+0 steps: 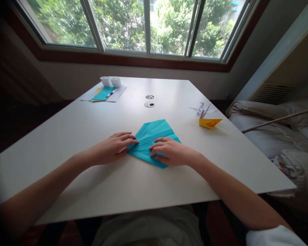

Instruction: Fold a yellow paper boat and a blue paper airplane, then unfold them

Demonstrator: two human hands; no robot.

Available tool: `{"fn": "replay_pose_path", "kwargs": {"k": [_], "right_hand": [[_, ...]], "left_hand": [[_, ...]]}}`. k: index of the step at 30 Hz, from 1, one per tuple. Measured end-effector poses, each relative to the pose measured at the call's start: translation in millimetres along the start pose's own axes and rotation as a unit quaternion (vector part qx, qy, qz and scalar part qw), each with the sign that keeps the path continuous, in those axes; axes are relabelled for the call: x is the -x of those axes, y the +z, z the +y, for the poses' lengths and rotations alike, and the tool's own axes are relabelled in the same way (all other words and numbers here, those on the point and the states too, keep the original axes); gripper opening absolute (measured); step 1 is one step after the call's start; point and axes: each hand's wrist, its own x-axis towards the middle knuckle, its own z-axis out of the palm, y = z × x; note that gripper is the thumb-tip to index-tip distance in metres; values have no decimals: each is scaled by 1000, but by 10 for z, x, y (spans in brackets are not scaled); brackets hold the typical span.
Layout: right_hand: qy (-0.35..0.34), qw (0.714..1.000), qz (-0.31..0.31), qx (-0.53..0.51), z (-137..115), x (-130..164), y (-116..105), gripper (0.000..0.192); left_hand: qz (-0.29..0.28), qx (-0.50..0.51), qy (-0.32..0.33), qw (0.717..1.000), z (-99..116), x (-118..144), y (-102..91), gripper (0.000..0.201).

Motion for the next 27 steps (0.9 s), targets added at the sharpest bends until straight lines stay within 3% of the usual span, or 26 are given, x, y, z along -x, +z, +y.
{"fn": "replay_pose_path", "kwargs": {"k": [11, 17, 27], "right_hand": [[-48, 998, 27, -13, -131, -83, 68, 29], [1, 996, 79, 46, -92, -74, 69, 32], [-31, 998, 30, 42, -168, -109, 102, 37]], "left_hand": [[50, -41, -42, 997, 115, -91, 68, 25], [46, -45, -5, 998, 121, -86, 67, 27], [56, -30, -50, 997, 354, -96, 60, 30]]}}
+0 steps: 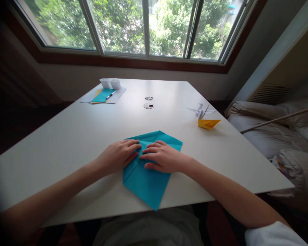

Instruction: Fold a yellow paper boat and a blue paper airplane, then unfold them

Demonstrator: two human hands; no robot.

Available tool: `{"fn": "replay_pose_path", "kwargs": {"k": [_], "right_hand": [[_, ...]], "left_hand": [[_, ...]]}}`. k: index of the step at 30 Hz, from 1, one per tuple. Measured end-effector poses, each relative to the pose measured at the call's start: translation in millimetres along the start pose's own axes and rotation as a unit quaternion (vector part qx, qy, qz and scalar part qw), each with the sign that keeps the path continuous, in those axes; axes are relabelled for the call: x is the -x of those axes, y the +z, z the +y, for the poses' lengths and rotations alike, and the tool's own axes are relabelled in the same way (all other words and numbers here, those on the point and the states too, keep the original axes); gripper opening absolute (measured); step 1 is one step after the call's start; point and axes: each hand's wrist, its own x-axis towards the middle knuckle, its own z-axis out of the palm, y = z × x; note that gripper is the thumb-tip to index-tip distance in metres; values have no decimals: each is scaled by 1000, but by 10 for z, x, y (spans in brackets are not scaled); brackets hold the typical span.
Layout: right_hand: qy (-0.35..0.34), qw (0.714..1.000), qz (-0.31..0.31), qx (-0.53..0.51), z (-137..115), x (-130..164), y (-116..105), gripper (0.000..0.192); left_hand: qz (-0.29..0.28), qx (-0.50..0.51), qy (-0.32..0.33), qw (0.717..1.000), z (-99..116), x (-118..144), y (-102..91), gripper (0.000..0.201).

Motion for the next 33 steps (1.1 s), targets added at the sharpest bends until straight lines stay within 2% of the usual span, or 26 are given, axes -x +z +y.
{"fn": "replay_pose_path", "kwargs": {"k": [3, 5, 8, 10, 12, 18, 24, 29, 33], "right_hand": [[21, 999, 23, -8, 29, 2, -46, 34], [91, 994, 62, 14, 107, 13, -55, 34], [211, 970, 111, 55, 274, 47, -36, 40], [255, 958, 115, 57, 373, 75, -19, 41], [271, 956, 108, 46, 436, 96, -10, 39], [285, 952, 113, 7, 438, 90, -17, 26], [279, 949, 144, 6, 344, 78, -81, 19], [162, 978, 121, 42, 188, 89, -152, 22], [109, 990, 82, 38, 94, 96, -148, 25]], "left_hand": [[-5, 19, 16, 1000, 19, -4, 42, 36], [-9, 27, 34, 999, 3, -9, 76, 39], [-7, 32, 58, 998, -30, -22, 116, 41], [-6, 33, 69, 997, -42, -28, 125, 42], [-7, 29, 74, 997, -41, -25, 115, 42], [18, -33, -4, 999, -10, 14, 57, 38], [-9, -23, -7, 1000, -34, -8, 76, 41], [-9, -25, -8, 1000, -65, -15, 114, 42], [-15, -21, -15, 1000, -77, -17, 127, 42]]}}
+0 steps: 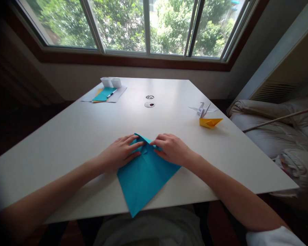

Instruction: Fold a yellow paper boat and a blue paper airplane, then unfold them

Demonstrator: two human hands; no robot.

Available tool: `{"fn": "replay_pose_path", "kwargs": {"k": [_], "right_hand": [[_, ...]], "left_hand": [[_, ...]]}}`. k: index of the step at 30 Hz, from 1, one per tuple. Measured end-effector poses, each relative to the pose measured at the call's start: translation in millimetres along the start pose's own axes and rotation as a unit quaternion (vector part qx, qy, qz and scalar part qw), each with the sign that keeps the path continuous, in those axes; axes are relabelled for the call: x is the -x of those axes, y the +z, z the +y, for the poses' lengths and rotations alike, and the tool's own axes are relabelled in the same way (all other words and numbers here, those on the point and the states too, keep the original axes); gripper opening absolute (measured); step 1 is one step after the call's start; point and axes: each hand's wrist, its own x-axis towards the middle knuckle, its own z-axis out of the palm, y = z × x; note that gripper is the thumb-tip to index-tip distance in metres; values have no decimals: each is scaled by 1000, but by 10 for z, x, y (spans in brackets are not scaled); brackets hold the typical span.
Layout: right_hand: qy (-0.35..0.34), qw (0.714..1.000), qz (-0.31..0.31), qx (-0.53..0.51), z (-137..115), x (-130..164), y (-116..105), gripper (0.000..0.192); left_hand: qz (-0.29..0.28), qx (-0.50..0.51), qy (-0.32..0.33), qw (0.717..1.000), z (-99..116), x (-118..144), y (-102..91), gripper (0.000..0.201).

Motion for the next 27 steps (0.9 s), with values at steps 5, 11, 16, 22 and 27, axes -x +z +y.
{"fn": "replay_pose_path", "kwargs": {"k": [5, 11, 16, 22, 27], "right_hand": [[-41, 998, -45, 8, -15, 18, 48, 30], [-57, 996, -71, 13, -31, 11, 74, 35], [-61, 994, -89, 32, -46, 11, 72, 33], [-69, 993, -92, 18, -22, 5, 80, 30], [-86, 993, -85, -2, -12, 0, 62, 25]], "left_hand": [[2, 20, -8, 1000, 17, -22, -56, 40], [31, 0, -5, 1000, 24, -23, -79, 33], [32, -9, 8, 999, 10, -25, -51, 35], [10, 8, 20, 1000, -2, -38, -40, 39], [9, -2, 11, 1000, 0, -36, -20, 43]]}}
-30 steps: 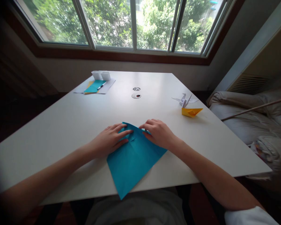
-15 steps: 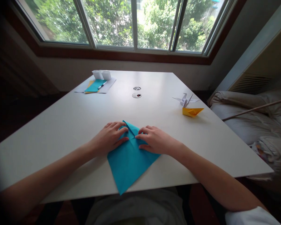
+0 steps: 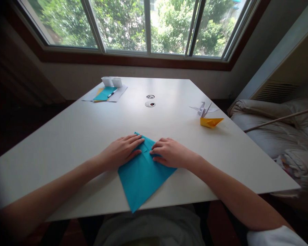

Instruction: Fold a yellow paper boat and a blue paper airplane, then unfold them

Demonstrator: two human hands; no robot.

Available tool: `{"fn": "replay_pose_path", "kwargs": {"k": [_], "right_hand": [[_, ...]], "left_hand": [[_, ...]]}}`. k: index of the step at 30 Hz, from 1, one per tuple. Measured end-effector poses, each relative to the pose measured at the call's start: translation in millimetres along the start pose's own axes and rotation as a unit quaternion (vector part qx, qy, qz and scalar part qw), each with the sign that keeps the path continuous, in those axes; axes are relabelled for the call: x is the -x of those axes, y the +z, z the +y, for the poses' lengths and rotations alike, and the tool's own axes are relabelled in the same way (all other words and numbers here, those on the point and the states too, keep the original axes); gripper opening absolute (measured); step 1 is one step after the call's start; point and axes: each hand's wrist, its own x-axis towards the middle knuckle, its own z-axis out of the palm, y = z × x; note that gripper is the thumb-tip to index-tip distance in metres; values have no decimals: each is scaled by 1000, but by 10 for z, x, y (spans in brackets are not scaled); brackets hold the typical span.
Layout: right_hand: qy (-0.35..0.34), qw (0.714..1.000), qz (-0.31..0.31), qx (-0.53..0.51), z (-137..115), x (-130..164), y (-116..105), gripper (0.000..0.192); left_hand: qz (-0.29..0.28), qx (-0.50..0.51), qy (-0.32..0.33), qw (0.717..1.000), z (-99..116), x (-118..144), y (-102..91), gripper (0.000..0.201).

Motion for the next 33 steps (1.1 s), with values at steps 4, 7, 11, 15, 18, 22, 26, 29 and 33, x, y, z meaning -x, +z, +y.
{"fn": "replay_pose_path", "kwargs": {"k": [4, 7, 11, 15, 18, 22, 26, 29, 33], "right_hand": [[-1, 1000, 7, -27, 19, -2, 15, 24], [16, 998, 12, -57, 65, -26, 51, 27], [37, 999, 11, -25, 134, -71, 87, 29], [65, 998, -4, 14, 176, -101, 90, 40], [78, 997, -22, 15, 202, -127, 95, 49], [88, 995, -40, 18, 225, -165, 114, 54], [96, 994, -53, 24, 223, -165, 105, 54], [94, 994, -58, 27, 225, -116, 57, 51], [99, 992, -65, 50, 247, 16, -60, 38]], "left_hand": [[-2, -5, -7, 1000, 2, 8, 31, 45], [-17, -4, -26, 1000, -13, 14, 41, 46], [-48, 20, -28, 998, -43, 13, 37, 49], [-47, 21, -22, 998, -55, 9, 33, 48], [-44, 19, -17, 999, -57, 9, 40, 49], [-58, 33, -22, 998, -62, 9, 49, 51], [-67, 32, -28, 997, -63, 0, 42, 51], [-68, 26, -30, 997, -61, -8, 31, 51], [-65, 19, -25, 997, -58, -15, 15, 50]]}}
